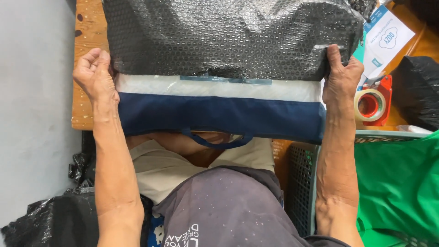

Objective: Wrapping a bag containing a pillow in black bubble wrap and sealing it with tape using a dispenser.

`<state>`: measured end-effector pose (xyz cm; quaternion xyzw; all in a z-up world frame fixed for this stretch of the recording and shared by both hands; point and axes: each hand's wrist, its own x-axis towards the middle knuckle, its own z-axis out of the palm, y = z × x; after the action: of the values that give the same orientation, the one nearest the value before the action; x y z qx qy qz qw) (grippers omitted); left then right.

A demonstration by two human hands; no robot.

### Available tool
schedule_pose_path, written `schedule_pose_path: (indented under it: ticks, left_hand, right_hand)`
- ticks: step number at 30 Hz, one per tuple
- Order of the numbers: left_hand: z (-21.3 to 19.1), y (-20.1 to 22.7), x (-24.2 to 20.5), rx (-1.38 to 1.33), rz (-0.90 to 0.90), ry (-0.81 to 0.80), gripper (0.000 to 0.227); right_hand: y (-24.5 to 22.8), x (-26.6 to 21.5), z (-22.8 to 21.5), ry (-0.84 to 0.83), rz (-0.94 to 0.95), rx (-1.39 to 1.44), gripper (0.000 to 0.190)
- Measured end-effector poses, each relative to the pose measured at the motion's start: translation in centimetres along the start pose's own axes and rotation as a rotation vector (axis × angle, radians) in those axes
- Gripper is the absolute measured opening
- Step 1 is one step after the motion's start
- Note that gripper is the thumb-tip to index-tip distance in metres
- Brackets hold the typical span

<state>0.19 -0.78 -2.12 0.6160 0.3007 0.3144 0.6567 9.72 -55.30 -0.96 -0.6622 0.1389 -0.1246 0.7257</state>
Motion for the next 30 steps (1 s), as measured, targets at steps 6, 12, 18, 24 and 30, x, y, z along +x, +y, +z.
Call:
schedule_pose_path:
  ticks: [6,12,18,24,30]
  left_hand:
    - [0.4,3.0,-2.4,0.503,0.520,-0.028,0.056]
    - [9.9,8.8,-13.4,0.848,0.955,-0.692,0.075]
    - [14.4,7.5,-18.0,1.020,1.041,-1.059,0.091]
    - [13.6,6.2,-18.3,1.106,1.054,-1.006,0.102]
    - [12.4,8.7,-24.8,0.236,0.708,-0.828,0.070]
  right_hand:
    - [-4.5,0.4,-5.7,0.310,0.001,-0.154,0.083]
    - [0.7,4.4,-20.0,0.330,-0.350,-1.241,0.058]
    - [-2.9,0.9,-16.0,0.029,0.368,-0.937,0.039]
    - [0.9,0.5,-18.5,0.069,0.125,-1.081,0.028]
    - [-6.2,-7.6,-13.1,-0.080,-0.674,-1.154,0.057]
